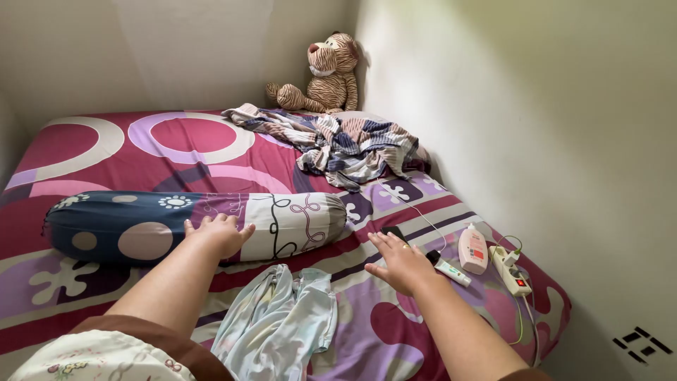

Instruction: The person stuffs a pillow into a patterned pillowcase on a bed. They then pull the drawstrings to close the top of the pillowcase and tie the strings into a knot.

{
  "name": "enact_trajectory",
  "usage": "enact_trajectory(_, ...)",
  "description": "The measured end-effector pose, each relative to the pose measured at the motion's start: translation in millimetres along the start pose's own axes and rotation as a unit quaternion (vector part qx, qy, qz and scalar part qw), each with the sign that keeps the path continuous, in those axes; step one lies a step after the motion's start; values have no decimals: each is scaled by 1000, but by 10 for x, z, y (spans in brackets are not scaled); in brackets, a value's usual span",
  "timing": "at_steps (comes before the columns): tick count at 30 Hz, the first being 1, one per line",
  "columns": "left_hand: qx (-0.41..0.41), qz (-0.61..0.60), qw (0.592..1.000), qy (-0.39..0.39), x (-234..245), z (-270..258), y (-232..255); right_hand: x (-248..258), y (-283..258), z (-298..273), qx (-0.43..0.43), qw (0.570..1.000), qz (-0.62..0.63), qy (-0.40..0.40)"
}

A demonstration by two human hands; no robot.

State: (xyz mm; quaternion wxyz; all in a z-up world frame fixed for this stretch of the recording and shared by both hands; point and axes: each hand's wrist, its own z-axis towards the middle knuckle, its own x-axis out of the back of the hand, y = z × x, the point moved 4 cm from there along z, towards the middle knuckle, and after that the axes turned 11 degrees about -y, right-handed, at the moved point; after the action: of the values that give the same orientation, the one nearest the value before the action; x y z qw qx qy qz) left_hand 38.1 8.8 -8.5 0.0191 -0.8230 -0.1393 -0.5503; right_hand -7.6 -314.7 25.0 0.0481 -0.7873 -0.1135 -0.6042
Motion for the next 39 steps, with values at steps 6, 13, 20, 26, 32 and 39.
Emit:
enact_trajectory(6,3,-15,1000,3,-13,-36,-8,-27,30,8,7,1000,0,8)
enact_trajectory(13,-5,-18,1000,8,-31,-30,-11,-51,40,8,3,1000,7,0)
enact_trajectory(20,-25,-28,999,18,-161,22,-29,-152,79,165,96,973,203,54)
enact_trajectory(26,-24,-56,998,-20,-417,117,-41,-317,58,228,74,945,319,22)
enact_trajectory(32,-9,-81,994,-79,-781,345,-84,-720,-62,386,65,923,379,-7)
enact_trajectory(39,31,-117,980,-159,-1694,883,-204,-1394,-272,581,23,911,401,-92)
